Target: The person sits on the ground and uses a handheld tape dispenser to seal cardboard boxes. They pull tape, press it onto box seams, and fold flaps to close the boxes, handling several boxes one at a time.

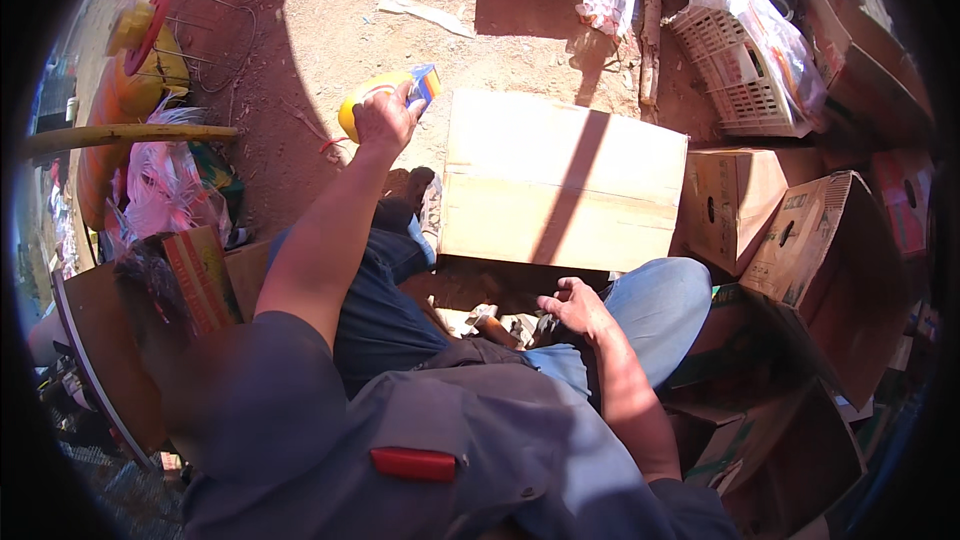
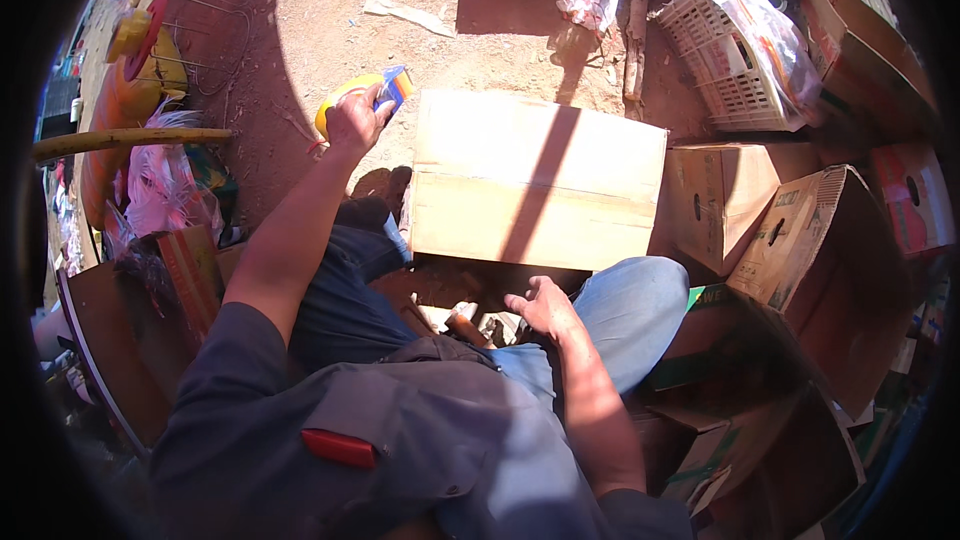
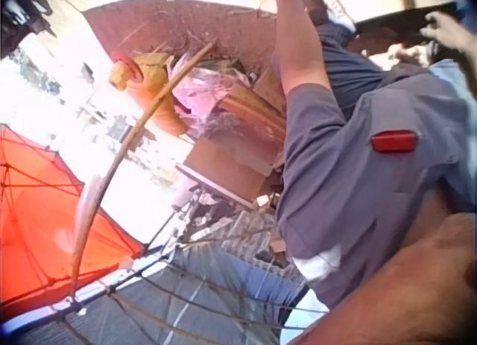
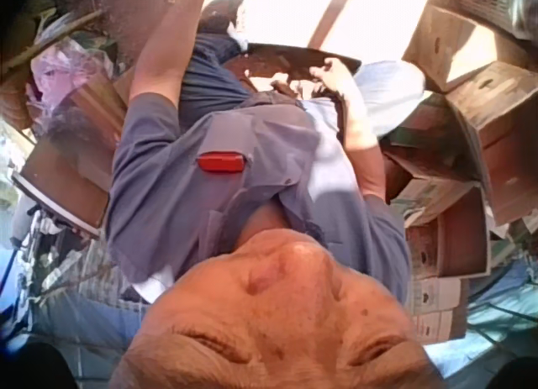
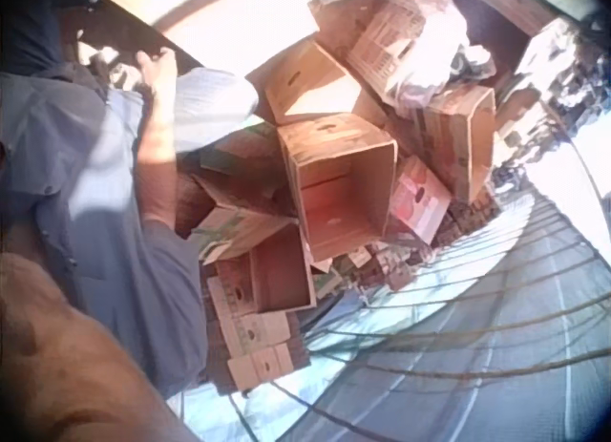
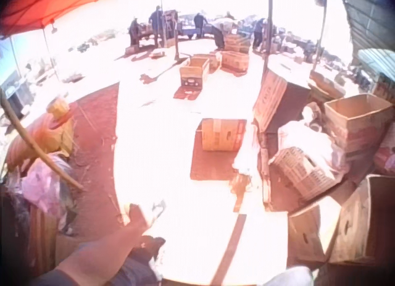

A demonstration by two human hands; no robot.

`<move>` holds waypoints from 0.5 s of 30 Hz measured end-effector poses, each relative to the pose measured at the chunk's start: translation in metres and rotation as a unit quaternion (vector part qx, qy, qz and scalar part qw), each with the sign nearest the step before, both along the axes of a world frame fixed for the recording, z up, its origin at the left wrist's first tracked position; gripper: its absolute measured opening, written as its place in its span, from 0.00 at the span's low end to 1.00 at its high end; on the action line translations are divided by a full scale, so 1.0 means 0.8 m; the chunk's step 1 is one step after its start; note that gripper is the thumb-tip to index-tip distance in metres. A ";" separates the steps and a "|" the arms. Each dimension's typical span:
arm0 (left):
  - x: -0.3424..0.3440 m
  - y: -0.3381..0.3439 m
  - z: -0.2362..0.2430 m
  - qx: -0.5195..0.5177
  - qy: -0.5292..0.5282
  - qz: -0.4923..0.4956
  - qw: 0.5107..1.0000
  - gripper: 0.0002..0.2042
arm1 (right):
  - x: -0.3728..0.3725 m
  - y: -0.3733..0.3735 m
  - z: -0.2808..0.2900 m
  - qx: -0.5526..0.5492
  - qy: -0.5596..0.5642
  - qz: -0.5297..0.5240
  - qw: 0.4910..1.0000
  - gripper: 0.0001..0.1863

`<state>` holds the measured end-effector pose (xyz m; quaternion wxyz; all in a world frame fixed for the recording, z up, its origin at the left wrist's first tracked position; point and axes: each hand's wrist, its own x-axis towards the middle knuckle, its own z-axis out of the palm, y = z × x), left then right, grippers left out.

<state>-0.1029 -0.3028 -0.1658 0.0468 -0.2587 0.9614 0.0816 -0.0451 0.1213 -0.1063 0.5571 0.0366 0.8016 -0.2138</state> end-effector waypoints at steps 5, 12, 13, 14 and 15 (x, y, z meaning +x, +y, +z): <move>-0.035 0.017 0.058 -0.239 0.027 -0.315 0.918 0.10 | 0.024 0.010 -0.060 -0.090 0.053 -0.295 0.950 0.43; -0.001 0.055 0.175 -0.121 -0.362 -0.374 0.845 0.14 | 0.026 0.046 -0.048 -0.190 0.194 -0.347 0.898 0.48; 0.007 0.041 0.193 -0.084 -0.377 -0.362 0.848 0.15 | 0.022 0.042 -0.047 -0.168 0.186 -0.340 0.906 0.52; 0.015 0.030 0.204 -0.034 -0.367 -0.362 0.856 0.15 | 0.018 0.038 -0.046 -0.160 0.202 -0.335 0.906 0.52; 0.026 0.021 0.210 0.015 -0.354 -0.359 0.864 0.15 | 0.014 0.030 -0.045 -0.151 0.183 -0.335 0.912 0.52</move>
